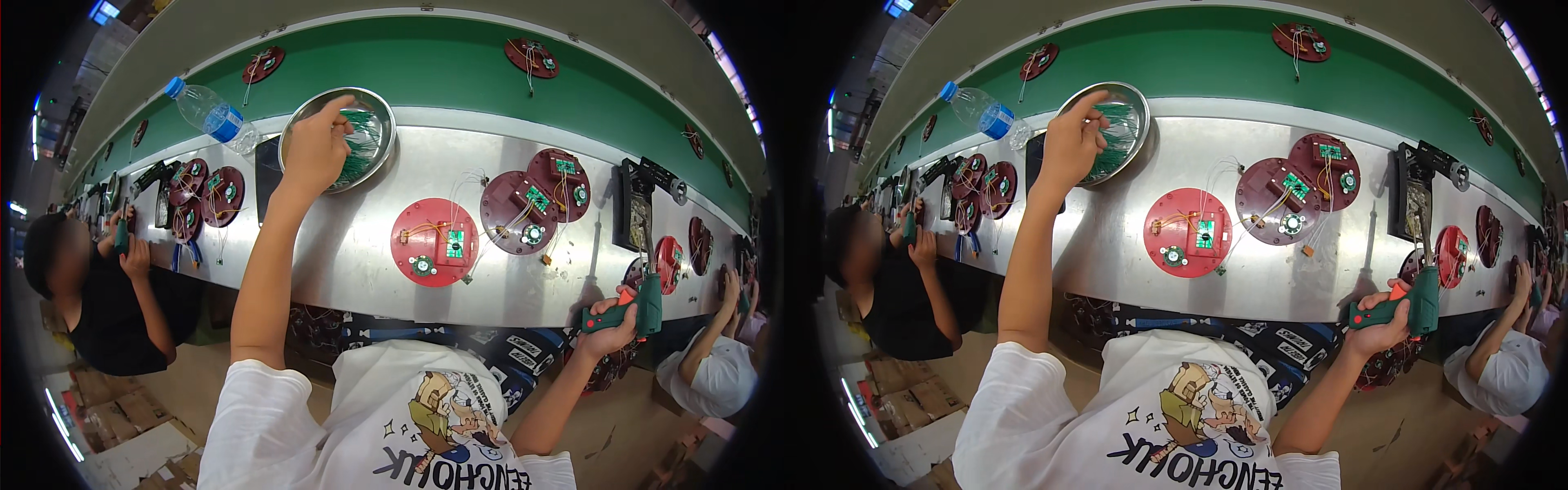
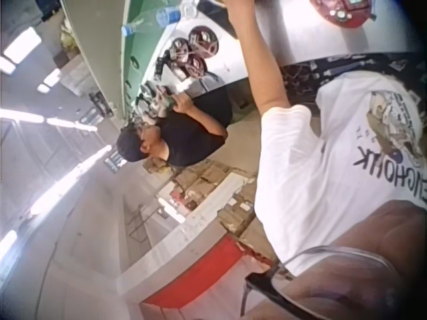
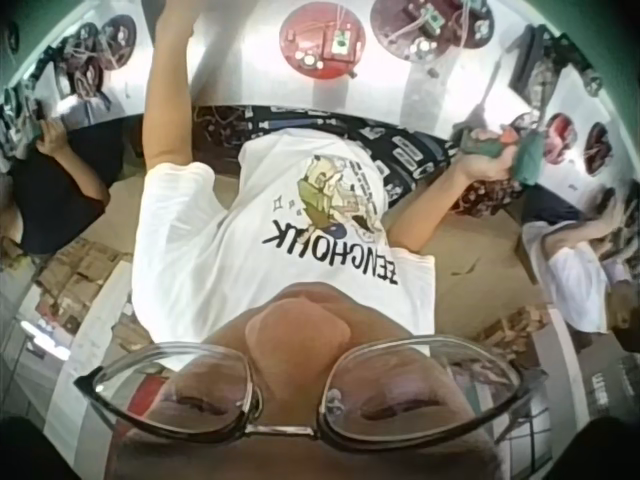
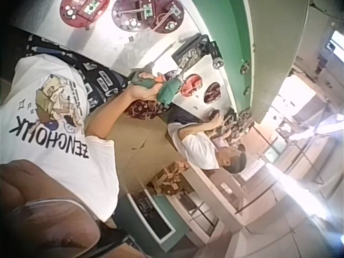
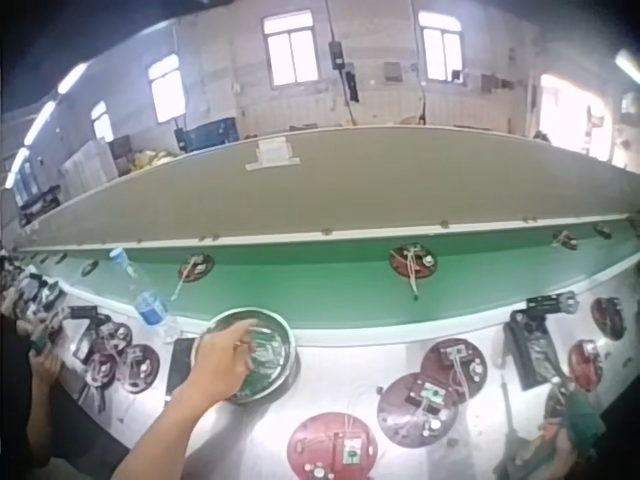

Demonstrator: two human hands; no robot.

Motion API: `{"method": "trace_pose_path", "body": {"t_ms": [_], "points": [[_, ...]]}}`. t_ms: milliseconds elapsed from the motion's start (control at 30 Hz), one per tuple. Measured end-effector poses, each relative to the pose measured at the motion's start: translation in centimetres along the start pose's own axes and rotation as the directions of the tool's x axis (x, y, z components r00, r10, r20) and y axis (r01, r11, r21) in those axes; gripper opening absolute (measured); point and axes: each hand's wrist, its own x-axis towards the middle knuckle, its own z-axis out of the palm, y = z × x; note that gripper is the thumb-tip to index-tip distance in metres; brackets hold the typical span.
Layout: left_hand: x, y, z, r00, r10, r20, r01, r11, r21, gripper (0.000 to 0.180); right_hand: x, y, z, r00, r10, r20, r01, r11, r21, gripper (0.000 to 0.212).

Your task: Soldering components onto small green circuit boards on an industrial assembly line.

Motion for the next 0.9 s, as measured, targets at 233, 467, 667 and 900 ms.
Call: {"method": "trace_pose_path", "body": {"t_ms": [233, 467, 667, 900], "points": [[0.3, 1.4, 0.1, 0.992, 0.045, 0.117, -0.066, 0.98, 0.185, 0.016, 0.0, 0.0, 0.1, 1.0, 0.007, -0.022, -0.007, 1.0, -0.003, 0.036], [0.6, 0.1, 1.5, 0.988, 0.083, 0.13, -0.12, 0.945, 0.303, 0.011, 0.0, 0.0, 0.1, 1.0, 0.0, 0.003, 0.0, 1.0, -0.004, 0.037], [0.6, -0.7, 2.6, 0.959, 0.167, 0.229, -0.252, 0.872, 0.419, 0.011, 0.1, 0.3, -0.8, 0.999, -0.005, 0.039, 0.005, 1.0, -0.006, 0.039], [0.0, 1.0, 1.3, 0.943, 0.311, 0.116, -0.332, 0.901, 0.279, 0.01, -0.3, 0.2, -1.2, 0.996, 0.007, 0.086, -0.011, 0.999, 0.045, 0.039]]}}
